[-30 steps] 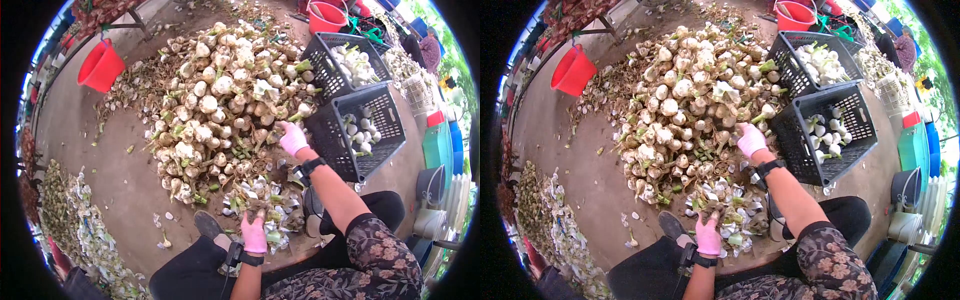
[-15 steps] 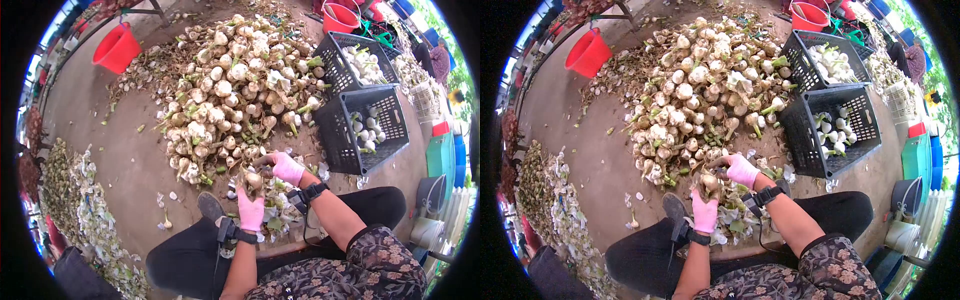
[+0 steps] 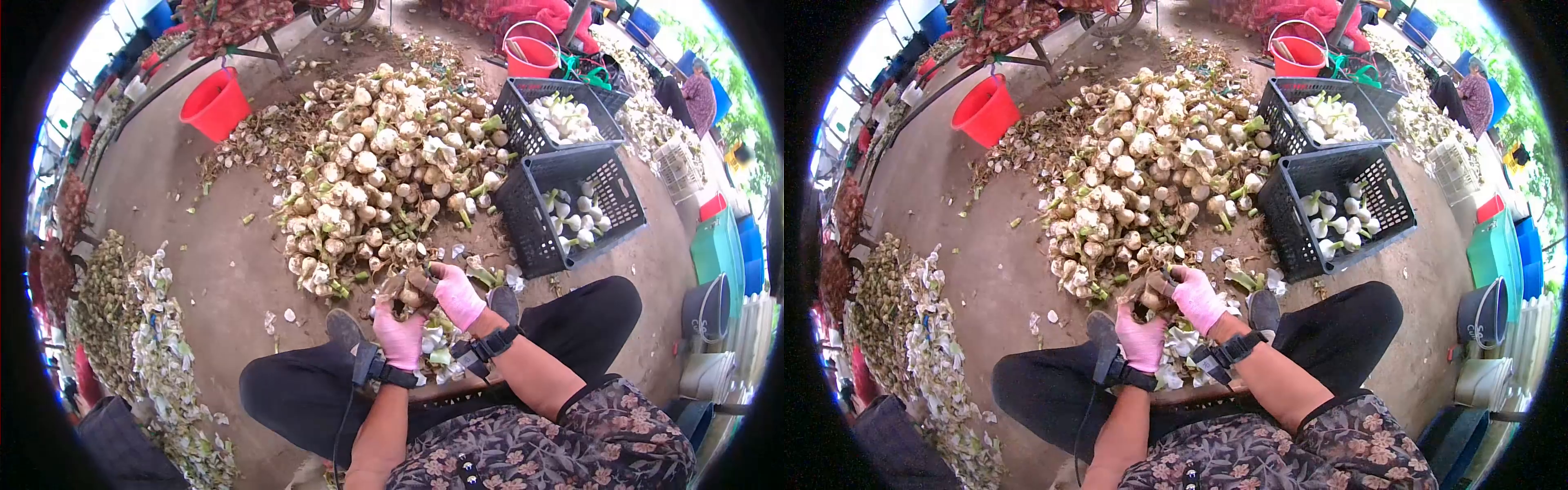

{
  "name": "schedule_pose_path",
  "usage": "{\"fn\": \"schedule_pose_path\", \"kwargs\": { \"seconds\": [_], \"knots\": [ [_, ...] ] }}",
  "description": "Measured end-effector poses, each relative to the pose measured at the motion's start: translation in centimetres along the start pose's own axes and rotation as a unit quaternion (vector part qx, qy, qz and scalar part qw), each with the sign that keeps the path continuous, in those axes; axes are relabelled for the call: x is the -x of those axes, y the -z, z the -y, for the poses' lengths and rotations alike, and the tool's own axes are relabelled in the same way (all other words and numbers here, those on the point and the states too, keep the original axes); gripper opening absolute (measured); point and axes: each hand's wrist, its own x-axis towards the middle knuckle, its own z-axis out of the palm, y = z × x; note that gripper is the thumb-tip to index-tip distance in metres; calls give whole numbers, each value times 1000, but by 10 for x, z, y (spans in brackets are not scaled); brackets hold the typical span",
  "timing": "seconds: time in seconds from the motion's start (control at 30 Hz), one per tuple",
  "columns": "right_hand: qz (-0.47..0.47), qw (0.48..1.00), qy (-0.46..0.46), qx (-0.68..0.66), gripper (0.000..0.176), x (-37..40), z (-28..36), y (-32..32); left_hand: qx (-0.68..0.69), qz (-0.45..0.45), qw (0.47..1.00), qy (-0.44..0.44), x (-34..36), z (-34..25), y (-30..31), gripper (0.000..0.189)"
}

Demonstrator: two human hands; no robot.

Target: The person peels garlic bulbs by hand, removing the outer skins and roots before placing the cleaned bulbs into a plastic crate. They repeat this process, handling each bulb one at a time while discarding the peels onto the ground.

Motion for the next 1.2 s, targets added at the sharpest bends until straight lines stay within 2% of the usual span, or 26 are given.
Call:
{"fn": "schedule_pose_path", "kwargs": {
  "seconds": [0.13, 0.2, 0.27, 0.33, 0.4, 0.47, 0.5, 0.63, 0.8, 0.83, 0.9, 0.93, 1.0, 1.07, 1.13, 1.2],
  "knots": [
    [29, 996, 8, 87, 29, 9, 15, 1, 23, -8, 1000, -4, 1, -7, 5, 51],
    [42, 990, 14, 134, 27, 11, 18, 5, 59, 2, 998, 25, 3, -10, 7, 52],
    [38, 964, 55, 259, 26, 6, 13, 11, 45, 10, 999, 28, 4, -22, 9, 51],
    [33, 963, 50, 262, 28, 7, 10, 13, 30, 21, 999, 30, 5, -25, 10, 49],
    [28, 963, 46, 264, 29, 5, 7, 17, 102, 48, 990, 79, 3, -23, 12, 50],
    [24, 983, 57, 174, 31, 3, 3, 21, 113, 58, 989, 77, 3, -23, 12, 51],
    [22, 983, 56, 175, 31, 2, 2, 23, 125, 66, 987, 76, 3, -22, 11, 52],
    [6, 966, 77, 248, 32, 1, 8, 24, 110, 78, 988, 79, 4, -16, 8, 53],
    [1, 945, 59, 322, 31, 5, 18, 21, 204, 96, 969, 105, 3, -9, 11, 52],
    [-6, 944, 78, 320, 29, 6, 17, 20, 204, 96, 968, 106, 3, -7, 9, 52],
    [-13, 944, 96, 317, 27, 7, 18, 20, 368, 107, 910, 161, 5, -2, 7, 47],
    [-12, 941, 93, 325, 25, 9, 19, 20, 367, 107, 910, 162, 4, -3, 8, 47],
    [-12, 939, 89, 331, 24, 8, 15, 23, 451, 138, 849, 236, 3, -7, 12, 43],
    [-12, 956, 104, 274, 22, 6, 5, 27, 446, 151, 845, 254, 2, -10, 11, 42],
    [-11, 955, 101, 278, 22, 6, 2, 30, 441, 164, 839, 273, 0, -6, 12, 44],
    [-11, 954, 99, 283, 21, 8, 3, 31, 497, 200, 765, 357, -1, 5, 15, 47]
  ]
}}
